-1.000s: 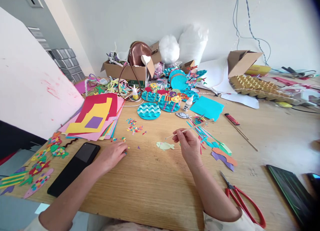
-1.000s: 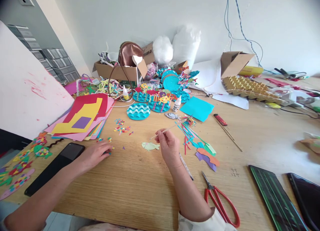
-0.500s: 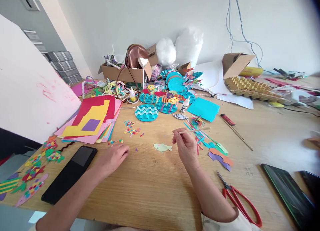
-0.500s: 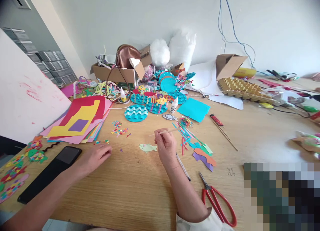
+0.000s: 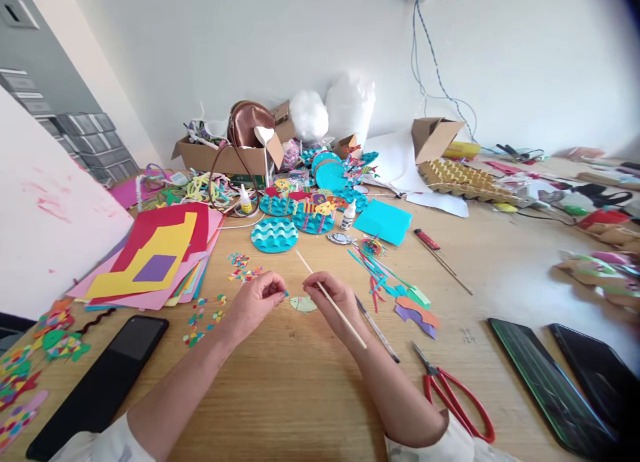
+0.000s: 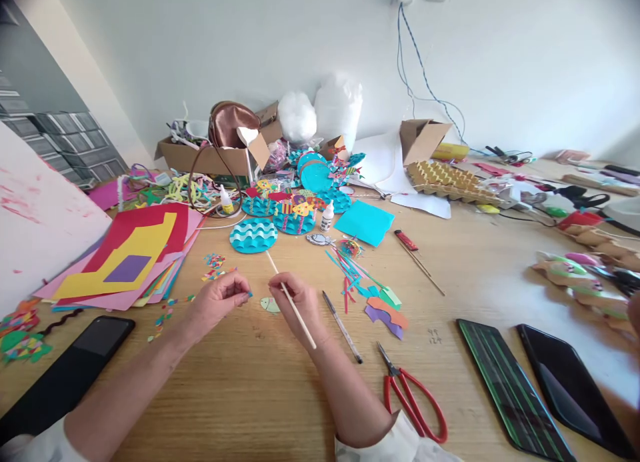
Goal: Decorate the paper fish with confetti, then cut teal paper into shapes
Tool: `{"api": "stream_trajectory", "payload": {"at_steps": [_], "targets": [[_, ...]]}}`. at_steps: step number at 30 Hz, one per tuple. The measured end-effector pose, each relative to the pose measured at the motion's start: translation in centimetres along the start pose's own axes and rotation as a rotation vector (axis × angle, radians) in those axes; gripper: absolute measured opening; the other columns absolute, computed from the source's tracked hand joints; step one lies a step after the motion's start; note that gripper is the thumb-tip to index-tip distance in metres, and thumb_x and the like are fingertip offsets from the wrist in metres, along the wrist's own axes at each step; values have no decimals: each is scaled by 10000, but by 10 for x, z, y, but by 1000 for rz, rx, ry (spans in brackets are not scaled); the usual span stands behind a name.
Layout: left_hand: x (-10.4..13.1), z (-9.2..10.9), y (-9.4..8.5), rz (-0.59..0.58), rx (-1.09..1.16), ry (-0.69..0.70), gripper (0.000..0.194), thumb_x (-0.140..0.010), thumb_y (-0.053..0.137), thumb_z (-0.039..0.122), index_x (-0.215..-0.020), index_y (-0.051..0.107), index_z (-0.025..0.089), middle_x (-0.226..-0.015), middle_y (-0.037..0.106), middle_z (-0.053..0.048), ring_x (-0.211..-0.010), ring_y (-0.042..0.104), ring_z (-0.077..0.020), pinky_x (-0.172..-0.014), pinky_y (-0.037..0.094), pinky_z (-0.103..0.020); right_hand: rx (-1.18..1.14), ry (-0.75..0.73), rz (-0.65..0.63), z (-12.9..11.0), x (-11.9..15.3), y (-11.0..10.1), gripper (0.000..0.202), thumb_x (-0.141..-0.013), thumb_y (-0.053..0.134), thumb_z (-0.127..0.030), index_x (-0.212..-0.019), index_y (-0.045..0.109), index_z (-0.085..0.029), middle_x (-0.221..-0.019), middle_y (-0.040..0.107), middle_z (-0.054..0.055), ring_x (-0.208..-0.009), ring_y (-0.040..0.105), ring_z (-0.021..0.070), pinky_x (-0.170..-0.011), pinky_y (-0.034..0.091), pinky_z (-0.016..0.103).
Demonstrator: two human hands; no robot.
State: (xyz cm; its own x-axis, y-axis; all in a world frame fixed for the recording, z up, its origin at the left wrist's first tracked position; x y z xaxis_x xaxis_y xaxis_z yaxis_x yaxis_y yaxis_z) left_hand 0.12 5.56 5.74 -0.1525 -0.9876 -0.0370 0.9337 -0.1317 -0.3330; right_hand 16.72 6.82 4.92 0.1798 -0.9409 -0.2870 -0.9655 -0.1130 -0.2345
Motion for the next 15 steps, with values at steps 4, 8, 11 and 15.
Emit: {"api": "stream_trajectory", "payload": {"at_steps": [4,8,11,15], "targets": [[-3,4,7,-2,-41,28,34,-683,536,186,-705,509,186,-612,496,53,-596,480,-107,-565,380,-220,108,-60,-41,-4,1,4,58,-745,532,-193,-734,590,-191,-654,596,-15,-582,531,112,-555,413,202],[-4,10,12,43,-117,45,37,-699,529,189,-675,501,191,-589,479,62,-583,470,-107,-569,368,-220,194,-145,-49,-6,2,6,57,-758,518,-172,-752,572,-187,-674,598,-9,-591,530,108,-586,418,202],[-5,11,15,64,-143,31,44,-704,531,192,-672,501,194,-586,488,63,-570,474,-108,-557,361,-218,250,-191,-67,-7,3,7,79,-779,488,-160,-760,559,-189,-674,589,-4,-600,525,109,-586,411,200],[-7,11,18,84,-158,29,54,-704,535,191,-661,503,195,-579,500,62,-561,483,-110,-550,365,-218,278,-210,-68,-7,3,7,90,-777,474,-145,-757,547,-194,-676,586,-1,-613,527,113,-586,404,198]]}}
Point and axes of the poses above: each hand's wrist, its own x-axis away from the middle knuckle, its own y-axis out of the palm, z = x × y, the point moved 3 cm from there along -x, towards the middle knuckle
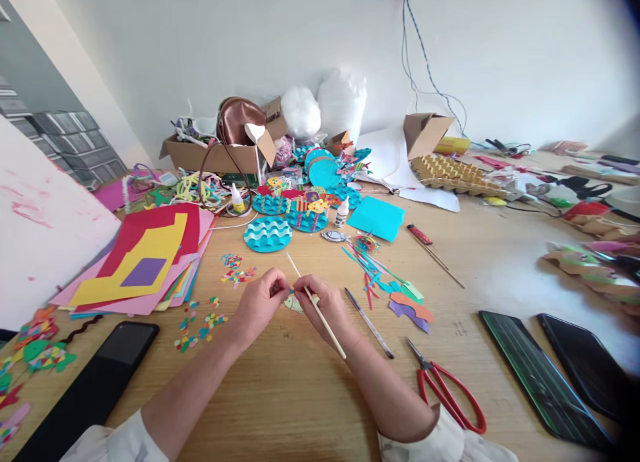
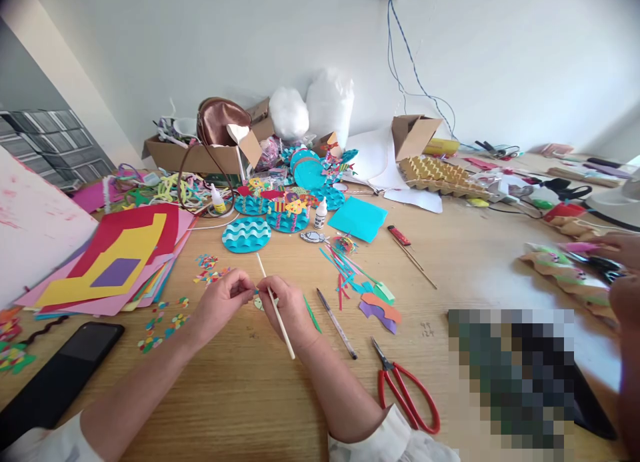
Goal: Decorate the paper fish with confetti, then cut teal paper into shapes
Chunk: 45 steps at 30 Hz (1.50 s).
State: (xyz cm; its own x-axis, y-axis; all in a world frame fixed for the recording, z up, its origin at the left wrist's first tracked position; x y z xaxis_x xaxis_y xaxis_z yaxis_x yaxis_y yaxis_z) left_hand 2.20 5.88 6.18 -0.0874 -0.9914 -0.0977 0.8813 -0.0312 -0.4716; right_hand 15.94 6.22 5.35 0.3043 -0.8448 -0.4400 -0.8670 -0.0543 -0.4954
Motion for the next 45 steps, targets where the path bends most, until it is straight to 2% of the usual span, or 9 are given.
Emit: {"api": "stream_trajectory", "payload": {"at_steps": [13,17,21,25,31,45], "targets": [[-4,-4,7,5,-25,18,69,-711,535,183,-654,499,192,-562,516,59,-546,519,-110,-517,387,-206,57,59,-17,2,-1,1,98,-758,470,-132,-731,538,-197,-652,569,-11,-597,519,115,-578,384,196],[-3,-6,6,1,-130,123,33,-747,505,158,-732,516,185,-628,584,35,-594,581,-117,-553,445,-210,80,90,-36,4,-2,-2,93,-769,470,-131,-746,537,-191,-657,575,-9,-603,531,117,-577,381,191],[7,-16,2,1,-313,241,139,-779,455,90,-770,570,169,-709,632,-19,-680,597,-154,-640,475,-276,190,111,-108,8,-5,-8,84,-778,477,-127,-779,534,-188,-679,589,-5,-605,533,117,-574,372,189],[21,-30,9,-70,-383,330,271,-758,423,-8,-835,611,173,-826,652,-51,-844,584,-188,-777,469,-341,227,77,-209,12,-5,-9,100,-753,504,-93,-750,535,-188,-679,587,-5,-609,525,115,-581,361,188],[31,-34,18,-148,-542,460,273,-812,427,37,-985,594,167,-939,642,-65,-913,555,-186,-826,475,-338,266,42,-328,21,-2,2,141,-749,499,-54,-732,544,-186,-672,581,-6,-625,517,111,-582,339,182],[33,-35,20,-168,-651,477,284,-851,374,44,-1031,567,151,-978,625,-68,-929,556,-179,-848,474,-337,401,30,-420,21,1,11,163,-826,433,-75,-820,561,-176,-713,548,12,-670,490,122,-591,321,197]]}}
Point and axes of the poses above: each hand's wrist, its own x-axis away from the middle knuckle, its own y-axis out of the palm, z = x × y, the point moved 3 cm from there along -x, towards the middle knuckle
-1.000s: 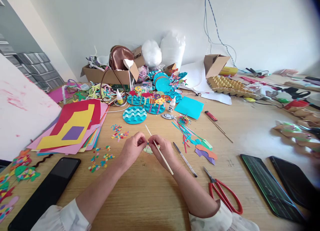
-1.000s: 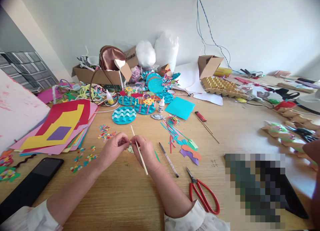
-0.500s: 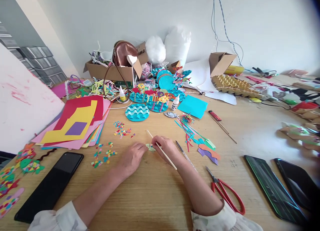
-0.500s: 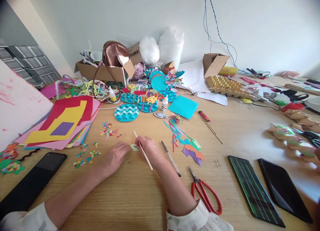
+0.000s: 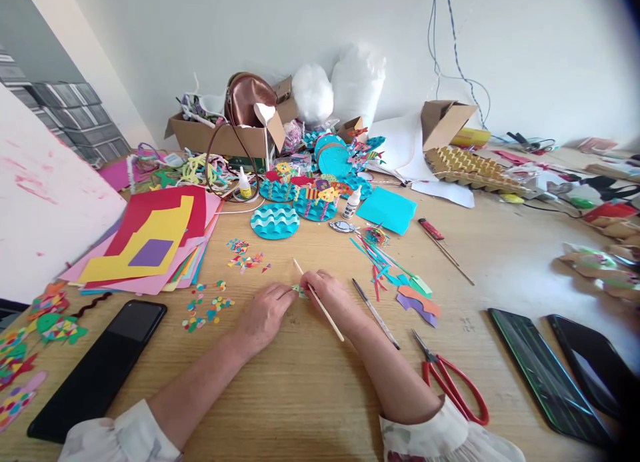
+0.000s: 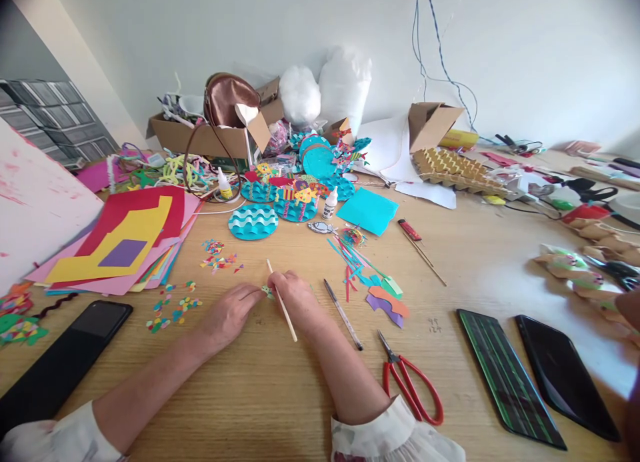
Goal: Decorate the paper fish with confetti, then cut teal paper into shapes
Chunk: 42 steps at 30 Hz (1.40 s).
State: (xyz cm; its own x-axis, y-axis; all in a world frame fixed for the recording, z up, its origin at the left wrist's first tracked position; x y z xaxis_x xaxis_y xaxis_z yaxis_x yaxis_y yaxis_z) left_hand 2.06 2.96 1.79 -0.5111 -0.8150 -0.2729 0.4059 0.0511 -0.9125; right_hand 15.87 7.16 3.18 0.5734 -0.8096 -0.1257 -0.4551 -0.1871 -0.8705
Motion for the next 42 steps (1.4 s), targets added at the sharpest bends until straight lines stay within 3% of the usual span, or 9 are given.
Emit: {"api": "stream_trajectory", "payload": {"at_steps": [31,34,38,42], "targets": [[0,0,4,1,-39,-2,275,-880,391,141,-1081,572,190,-993,620,-47,-927,545,-184,-845,462,-338,177,-86,-13,-7,-1,-4,87,-839,518,-139,-809,583,-188,-756,621,42,-764,510,170,-635,352,235],[0,1,2,5,-26,-5,271,-869,415,133,-1083,570,196,-1019,617,-47,-951,540,-182,-865,454,-341,77,-66,67,-5,0,-10,138,-865,468,-148,-842,601,-178,-785,639,49,-781,536,161,-666,378,233],[0,1,0,22,9,-2,278,-858,418,103,-1066,580,191,-1018,623,-57,-951,545,-178,-859,466,-345,-290,43,253,3,3,-22,185,-875,437,-213,-910,616,-183,-757,656,20,-711,586,131,-664,423,224],[0,-1,1,44,21,7,282,-851,401,72,-1032,595,167,-1009,631,-73,-955,549,-181,-857,474,-356,-513,56,356,10,8,-29,320,-876,420,-321,-665,608,-173,-743,655,36,-653,587,128,-593,434,220]]}}
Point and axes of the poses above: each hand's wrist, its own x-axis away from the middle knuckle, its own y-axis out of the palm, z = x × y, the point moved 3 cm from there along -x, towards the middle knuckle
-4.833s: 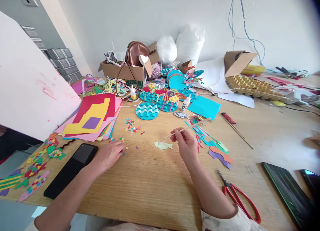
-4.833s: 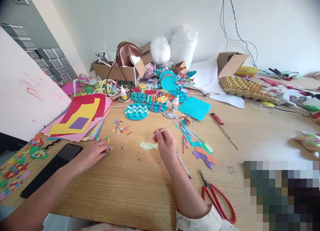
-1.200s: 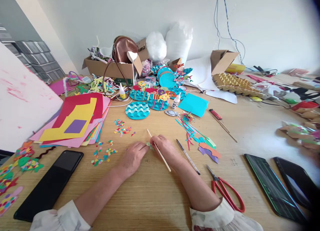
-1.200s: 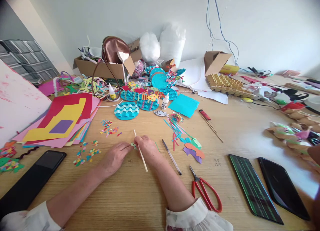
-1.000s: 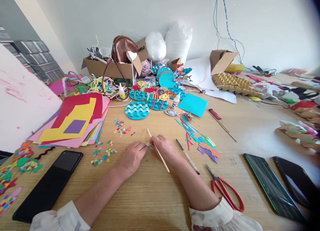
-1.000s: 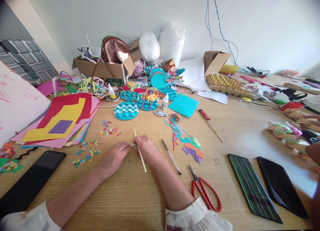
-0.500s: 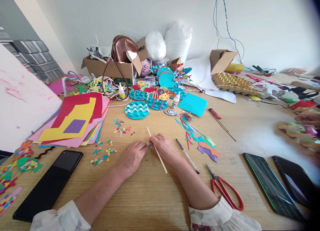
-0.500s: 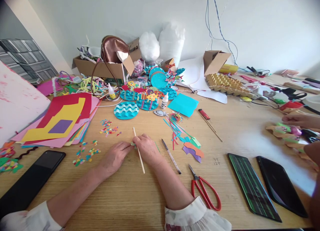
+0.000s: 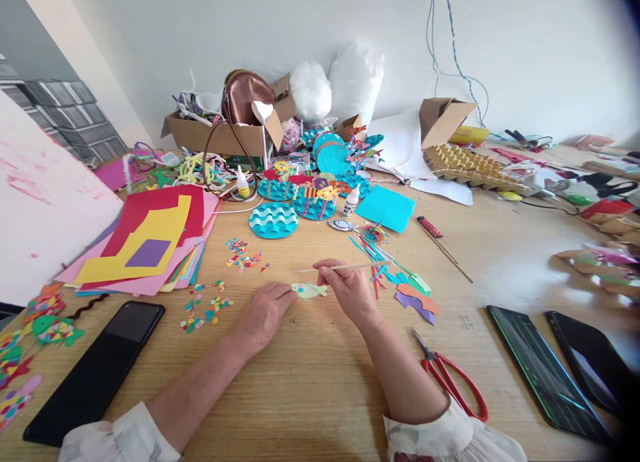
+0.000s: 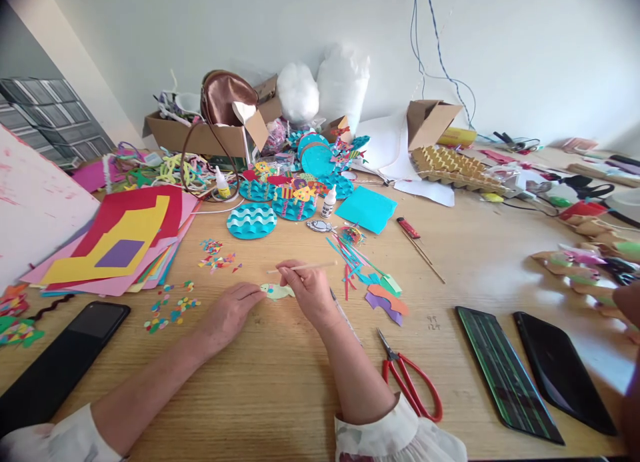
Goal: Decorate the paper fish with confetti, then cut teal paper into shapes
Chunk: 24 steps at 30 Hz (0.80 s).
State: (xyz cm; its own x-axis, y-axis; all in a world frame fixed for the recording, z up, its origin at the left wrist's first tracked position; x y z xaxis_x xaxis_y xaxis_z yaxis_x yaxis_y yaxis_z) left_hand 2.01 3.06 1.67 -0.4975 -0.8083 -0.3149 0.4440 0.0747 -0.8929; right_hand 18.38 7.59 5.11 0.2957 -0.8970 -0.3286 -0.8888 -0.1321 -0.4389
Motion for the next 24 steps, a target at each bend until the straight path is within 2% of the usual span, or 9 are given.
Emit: {"api": "stream_trajectory", "payload": {"at_steps": [2,6,11,24], "targets": [[1,-1,1,12,8,6,291,-849,390,58,-1030,593,162,-1014,632,-73,-957,545,-179,-865,472,-353,16,-7,12,-1,1,-3,375,-877,410,-342,-576,558,-174,-747,644,39,-604,566,114,-563,421,213],[1,-2,1,21,10,1,289,-849,386,53,-1024,592,156,-1013,633,-67,-955,542,-174,-877,465,-340,140,-42,-63,-9,2,-1,361,-893,352,-320,-599,515,-189,-651,599,11,-545,532,102,-563,395,207],[1,0,0,9,-19,2,273,-848,396,60,-1009,600,143,-1014,636,-75,-957,544,-181,-873,465,-345,240,-82,-148,-16,4,6,340,-901,320,-292,-621,486,-195,-659,588,11,-564,533,109,-590,377,213],[0,1,-1,15,-12,4,253,-853,413,81,-1016,601,129,-1008,639,-80,-949,547,-180,-867,465,-331,302,-105,-159,-14,4,10,283,-904,326,-277,-720,523,-187,-657,594,13,-587,563,123,-589,387,205]]}}
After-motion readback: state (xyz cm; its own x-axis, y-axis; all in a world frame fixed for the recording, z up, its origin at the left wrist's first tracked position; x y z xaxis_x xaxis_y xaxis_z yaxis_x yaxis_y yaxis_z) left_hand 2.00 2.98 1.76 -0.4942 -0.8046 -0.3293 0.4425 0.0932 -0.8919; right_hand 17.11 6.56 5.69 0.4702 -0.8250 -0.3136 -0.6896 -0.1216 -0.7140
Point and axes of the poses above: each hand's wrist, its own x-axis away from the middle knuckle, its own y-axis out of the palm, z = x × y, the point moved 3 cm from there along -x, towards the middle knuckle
